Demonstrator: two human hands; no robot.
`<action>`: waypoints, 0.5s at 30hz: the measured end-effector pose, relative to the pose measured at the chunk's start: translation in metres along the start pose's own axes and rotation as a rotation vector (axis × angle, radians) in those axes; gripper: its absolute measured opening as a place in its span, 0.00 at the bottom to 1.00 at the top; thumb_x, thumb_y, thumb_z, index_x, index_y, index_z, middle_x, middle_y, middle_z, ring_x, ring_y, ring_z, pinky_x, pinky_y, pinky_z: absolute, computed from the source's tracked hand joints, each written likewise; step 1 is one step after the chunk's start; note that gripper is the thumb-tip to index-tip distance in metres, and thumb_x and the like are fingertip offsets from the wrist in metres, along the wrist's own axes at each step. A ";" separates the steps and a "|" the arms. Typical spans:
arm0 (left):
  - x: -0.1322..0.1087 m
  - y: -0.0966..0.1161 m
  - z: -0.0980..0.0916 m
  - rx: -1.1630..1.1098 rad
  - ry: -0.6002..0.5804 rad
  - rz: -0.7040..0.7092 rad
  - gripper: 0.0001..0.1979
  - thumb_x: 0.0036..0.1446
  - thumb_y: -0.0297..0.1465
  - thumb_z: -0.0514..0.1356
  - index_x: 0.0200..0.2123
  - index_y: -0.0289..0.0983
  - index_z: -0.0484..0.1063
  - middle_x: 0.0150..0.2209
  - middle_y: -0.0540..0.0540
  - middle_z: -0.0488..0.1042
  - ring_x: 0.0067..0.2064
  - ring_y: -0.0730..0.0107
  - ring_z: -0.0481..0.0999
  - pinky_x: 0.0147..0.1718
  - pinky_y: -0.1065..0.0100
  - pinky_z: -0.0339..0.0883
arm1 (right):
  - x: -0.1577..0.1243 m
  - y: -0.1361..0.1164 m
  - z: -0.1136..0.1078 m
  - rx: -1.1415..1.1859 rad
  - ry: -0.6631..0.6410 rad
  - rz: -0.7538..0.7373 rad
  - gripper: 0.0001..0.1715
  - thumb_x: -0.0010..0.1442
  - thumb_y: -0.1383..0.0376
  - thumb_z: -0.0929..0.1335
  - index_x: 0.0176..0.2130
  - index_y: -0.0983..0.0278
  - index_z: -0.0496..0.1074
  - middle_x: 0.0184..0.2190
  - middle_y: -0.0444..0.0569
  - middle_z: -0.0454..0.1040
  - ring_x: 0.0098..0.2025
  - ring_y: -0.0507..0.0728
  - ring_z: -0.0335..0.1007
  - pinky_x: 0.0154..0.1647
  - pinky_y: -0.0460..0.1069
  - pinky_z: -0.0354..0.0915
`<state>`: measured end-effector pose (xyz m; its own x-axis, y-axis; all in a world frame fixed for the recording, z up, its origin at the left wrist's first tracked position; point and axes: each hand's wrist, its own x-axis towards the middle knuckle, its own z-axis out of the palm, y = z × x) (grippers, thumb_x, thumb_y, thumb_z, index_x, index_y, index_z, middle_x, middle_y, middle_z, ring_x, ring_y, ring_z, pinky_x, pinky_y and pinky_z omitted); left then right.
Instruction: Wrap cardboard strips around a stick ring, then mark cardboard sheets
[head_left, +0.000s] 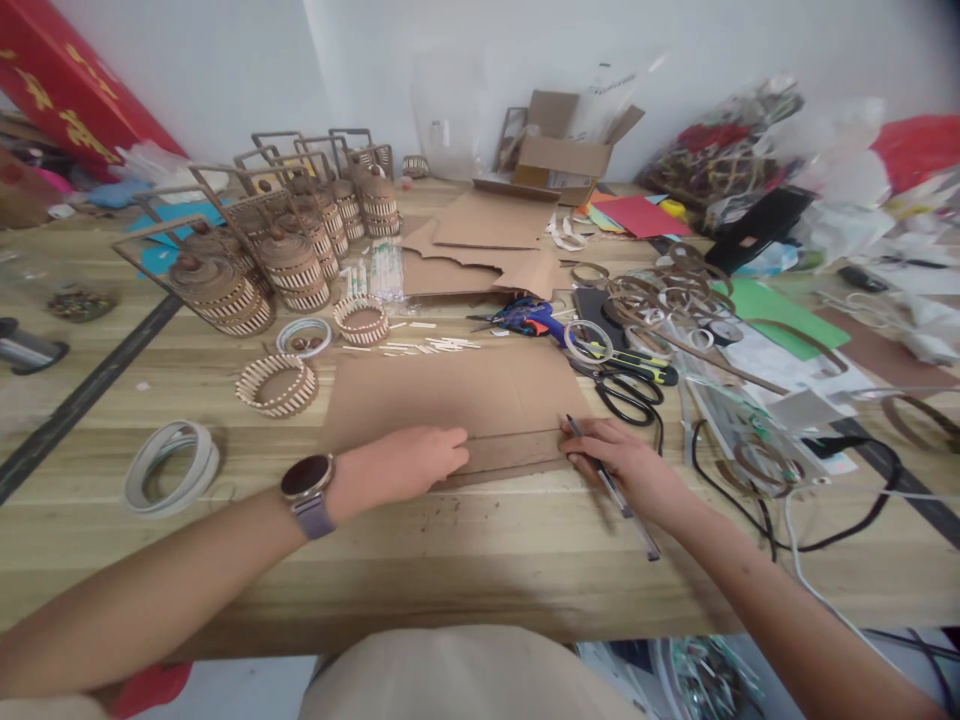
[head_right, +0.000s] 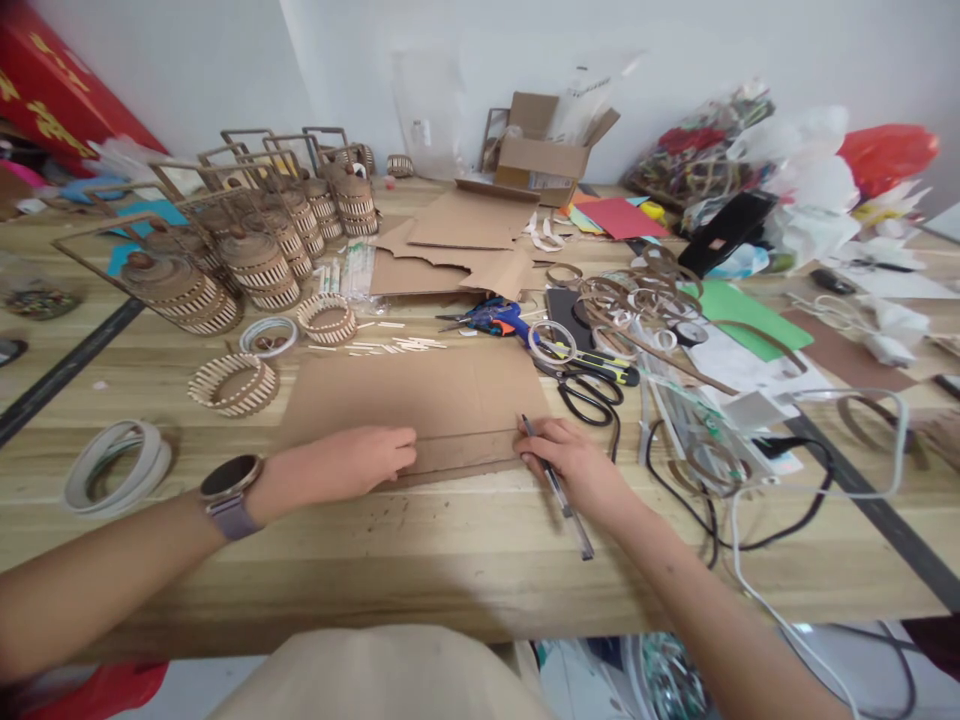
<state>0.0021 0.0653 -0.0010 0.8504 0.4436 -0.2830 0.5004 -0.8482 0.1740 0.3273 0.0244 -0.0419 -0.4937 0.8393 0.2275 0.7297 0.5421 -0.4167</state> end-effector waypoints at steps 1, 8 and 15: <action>0.004 0.001 -0.007 -0.005 -0.019 0.020 0.09 0.65 0.23 0.56 0.44 0.36 0.74 0.42 0.45 0.71 0.34 0.68 0.71 0.29 0.68 0.61 | 0.000 -0.001 0.000 0.004 0.002 0.005 0.14 0.66 0.65 0.63 0.41 0.57 0.79 0.45 0.54 0.79 0.47 0.63 0.75 0.47 0.58 0.72; 0.023 0.005 -0.028 0.064 -0.123 0.058 0.30 0.65 0.22 0.53 0.65 0.54 0.63 0.46 0.43 0.69 0.36 0.65 0.73 0.28 0.69 0.58 | 0.002 -0.004 -0.001 0.021 0.013 0.035 0.14 0.67 0.63 0.63 0.40 0.56 0.79 0.45 0.54 0.80 0.46 0.63 0.76 0.46 0.59 0.73; 0.036 -0.006 -0.036 0.006 -0.231 0.079 0.34 0.59 0.27 0.65 0.65 0.56 0.62 0.47 0.45 0.69 0.36 0.66 0.73 0.30 0.72 0.59 | -0.006 -0.009 0.006 0.034 0.159 0.231 0.20 0.68 0.59 0.62 0.55 0.58 0.74 0.48 0.53 0.80 0.51 0.64 0.76 0.52 0.60 0.71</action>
<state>0.0354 0.0967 0.0214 0.8269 0.2983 -0.4768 0.4319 -0.8798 0.1986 0.3206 0.0146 -0.0446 -0.2336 0.9376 0.2574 0.7963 0.3364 -0.5027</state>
